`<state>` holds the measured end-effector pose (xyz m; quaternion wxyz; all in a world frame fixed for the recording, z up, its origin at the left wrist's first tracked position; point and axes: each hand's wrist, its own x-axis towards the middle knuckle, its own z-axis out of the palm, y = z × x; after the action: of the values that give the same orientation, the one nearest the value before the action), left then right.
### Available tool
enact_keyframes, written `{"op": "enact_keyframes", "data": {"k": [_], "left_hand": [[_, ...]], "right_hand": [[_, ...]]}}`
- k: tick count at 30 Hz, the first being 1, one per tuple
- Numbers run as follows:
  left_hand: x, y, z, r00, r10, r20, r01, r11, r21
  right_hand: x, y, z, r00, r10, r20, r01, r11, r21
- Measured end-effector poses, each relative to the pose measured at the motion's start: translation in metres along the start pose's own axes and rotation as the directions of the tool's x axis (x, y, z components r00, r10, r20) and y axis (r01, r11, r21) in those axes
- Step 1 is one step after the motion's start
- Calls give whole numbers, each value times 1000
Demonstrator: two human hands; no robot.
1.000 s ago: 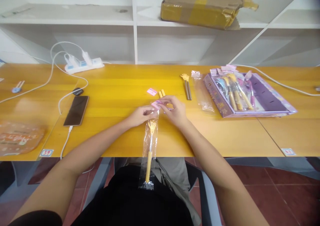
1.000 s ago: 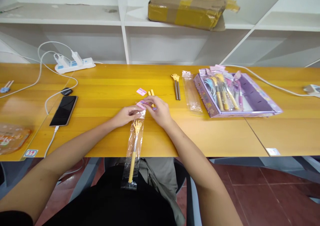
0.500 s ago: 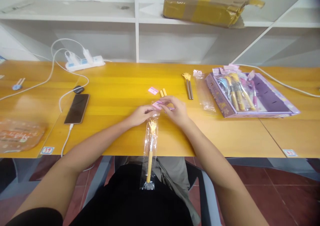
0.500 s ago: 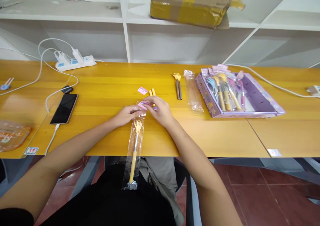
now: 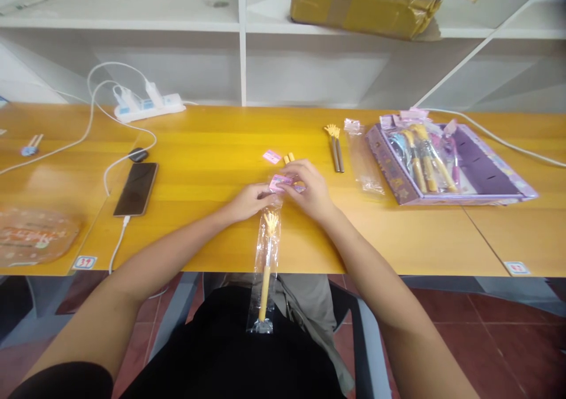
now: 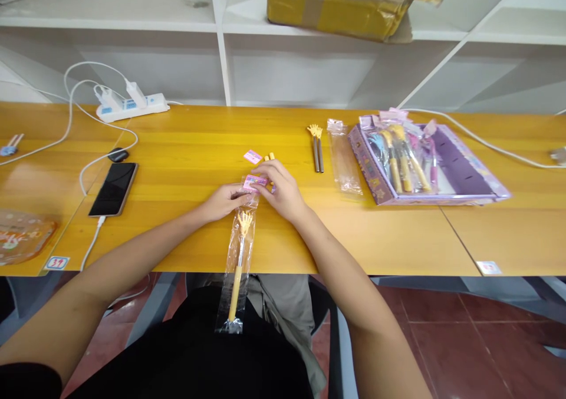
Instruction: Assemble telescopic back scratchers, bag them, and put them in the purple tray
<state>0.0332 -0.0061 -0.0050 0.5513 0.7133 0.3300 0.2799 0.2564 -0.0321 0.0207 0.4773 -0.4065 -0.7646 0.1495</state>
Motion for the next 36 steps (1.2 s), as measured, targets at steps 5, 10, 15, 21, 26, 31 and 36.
{"op": "enact_keyframes", "data": {"k": [5,10,15,21,26,31,36], "left_hand": [[0,2,0,1000,22,4,-22,1000,6],[0,1,-1,1000,28,-14,-28,999,31],[1,0,0,1000,6,-26,-5,1000,14],[0,-2,1,999,18,-28,-17,999,30],[0,2,1,1000,28,-11,-28,1000,1],[-2,8,-1,997,49,-67,-51,999,-18],[-4,5,0,986,-73,-153,61,995,-80]], "right_hand": [[0,-4,2,1000,7,-16,-8,999,-36],[0,-7,7,997,-34,-76,30,998,-54],[0,-8,12,991,44,-129,-46,999,-15],[1,-6,13,979,90,-180,-91,996,6],[4,-8,3,994,65,-92,-69,997,-44],[4,-6,-13,997,75,34,-77,996,55],[3,-3,-26,994,106,22,-106,994,27]]}}
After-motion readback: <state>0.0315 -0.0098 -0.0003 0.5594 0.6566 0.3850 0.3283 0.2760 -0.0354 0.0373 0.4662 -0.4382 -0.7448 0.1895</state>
